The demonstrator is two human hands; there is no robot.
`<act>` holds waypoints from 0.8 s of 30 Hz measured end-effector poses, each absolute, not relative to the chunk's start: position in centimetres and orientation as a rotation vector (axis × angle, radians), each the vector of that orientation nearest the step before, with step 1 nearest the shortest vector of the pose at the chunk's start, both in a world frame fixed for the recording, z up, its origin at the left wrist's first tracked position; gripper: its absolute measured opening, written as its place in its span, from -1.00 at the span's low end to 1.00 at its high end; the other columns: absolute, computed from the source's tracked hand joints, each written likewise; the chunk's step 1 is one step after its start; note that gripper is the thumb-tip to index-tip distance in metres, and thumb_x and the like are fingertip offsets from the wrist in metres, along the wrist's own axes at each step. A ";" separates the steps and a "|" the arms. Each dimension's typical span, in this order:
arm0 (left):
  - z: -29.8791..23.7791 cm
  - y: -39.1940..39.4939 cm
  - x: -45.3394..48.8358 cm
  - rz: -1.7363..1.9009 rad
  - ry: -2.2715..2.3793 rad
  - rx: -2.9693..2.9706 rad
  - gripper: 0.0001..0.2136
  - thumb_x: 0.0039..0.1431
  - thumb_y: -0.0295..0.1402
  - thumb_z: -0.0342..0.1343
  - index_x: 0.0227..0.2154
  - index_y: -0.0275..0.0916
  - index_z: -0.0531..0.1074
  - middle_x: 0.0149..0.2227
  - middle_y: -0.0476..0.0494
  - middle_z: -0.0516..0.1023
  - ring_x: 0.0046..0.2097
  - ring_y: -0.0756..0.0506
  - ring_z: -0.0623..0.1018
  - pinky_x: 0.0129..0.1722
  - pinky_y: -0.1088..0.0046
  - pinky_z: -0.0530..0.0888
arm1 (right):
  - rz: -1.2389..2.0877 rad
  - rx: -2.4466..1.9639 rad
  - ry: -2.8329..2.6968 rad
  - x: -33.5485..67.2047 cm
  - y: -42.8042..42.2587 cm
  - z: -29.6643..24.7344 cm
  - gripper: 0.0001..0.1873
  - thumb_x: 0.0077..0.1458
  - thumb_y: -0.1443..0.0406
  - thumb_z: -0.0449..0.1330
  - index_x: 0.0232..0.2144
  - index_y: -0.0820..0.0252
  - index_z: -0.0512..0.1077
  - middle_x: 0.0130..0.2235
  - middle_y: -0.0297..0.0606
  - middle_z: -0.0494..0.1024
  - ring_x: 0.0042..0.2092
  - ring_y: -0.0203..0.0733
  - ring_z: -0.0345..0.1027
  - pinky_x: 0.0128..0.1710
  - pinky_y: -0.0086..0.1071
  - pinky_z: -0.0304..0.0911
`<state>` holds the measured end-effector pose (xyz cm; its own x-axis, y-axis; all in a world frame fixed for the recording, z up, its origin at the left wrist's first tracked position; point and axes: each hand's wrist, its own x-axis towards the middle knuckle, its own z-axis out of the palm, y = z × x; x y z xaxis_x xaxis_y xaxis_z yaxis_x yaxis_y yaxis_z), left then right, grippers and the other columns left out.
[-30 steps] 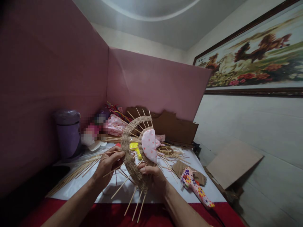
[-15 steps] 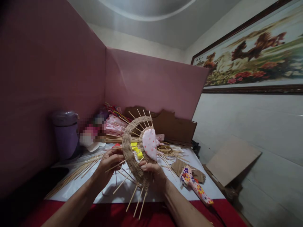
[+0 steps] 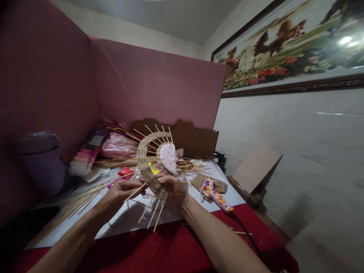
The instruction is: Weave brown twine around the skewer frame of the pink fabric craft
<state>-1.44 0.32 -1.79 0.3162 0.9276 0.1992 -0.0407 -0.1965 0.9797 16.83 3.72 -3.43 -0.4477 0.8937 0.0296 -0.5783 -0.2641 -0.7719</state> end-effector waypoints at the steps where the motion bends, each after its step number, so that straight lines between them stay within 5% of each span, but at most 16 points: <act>1: -1.8 0.3 -1.3 1.081 0.881 1.525 -0.84 -0.10 -0.30 0.21 -0.55 -0.31 0.56 -0.53 -0.10 0.45 -0.43 -0.04 0.34 -0.40 0.48 0.21 | 1.868 -0.503 -0.906 16.8 3.8 -3.4 -0.80 -0.33 0.40 0.16 -0.49 0.35 0.43 -0.56 -0.32 0.47 -0.55 -0.35 0.29 -0.52 -0.47 0.17; 15: -2.8 -0.5 0.1 1.013 0.823 1.444 -0.85 -0.04 -0.28 0.18 -0.44 -0.26 0.44 -0.54 0.04 0.27 -0.50 0.05 0.19 -0.51 0.55 0.12 | 1.812 -0.538 -0.879 16.6 3.7 -3.2 -0.80 -0.34 0.41 0.16 -0.50 0.35 0.45 -0.54 -0.30 0.51 -0.50 -0.31 0.33 -0.43 -0.43 0.22; 24: -2.9 -0.9 1.2 1.076 0.894 1.210 -0.75 -0.08 -0.21 0.23 -0.58 -0.32 0.42 -0.69 0.08 0.21 -0.63 0.12 0.10 -0.64 0.58 0.02 | 1.749 -0.560 -0.852 16.3 4.6 -4.0 -0.77 -0.34 0.39 0.21 -0.47 0.35 0.47 -0.51 -0.28 0.51 -0.49 -0.31 0.36 -0.42 -0.43 0.26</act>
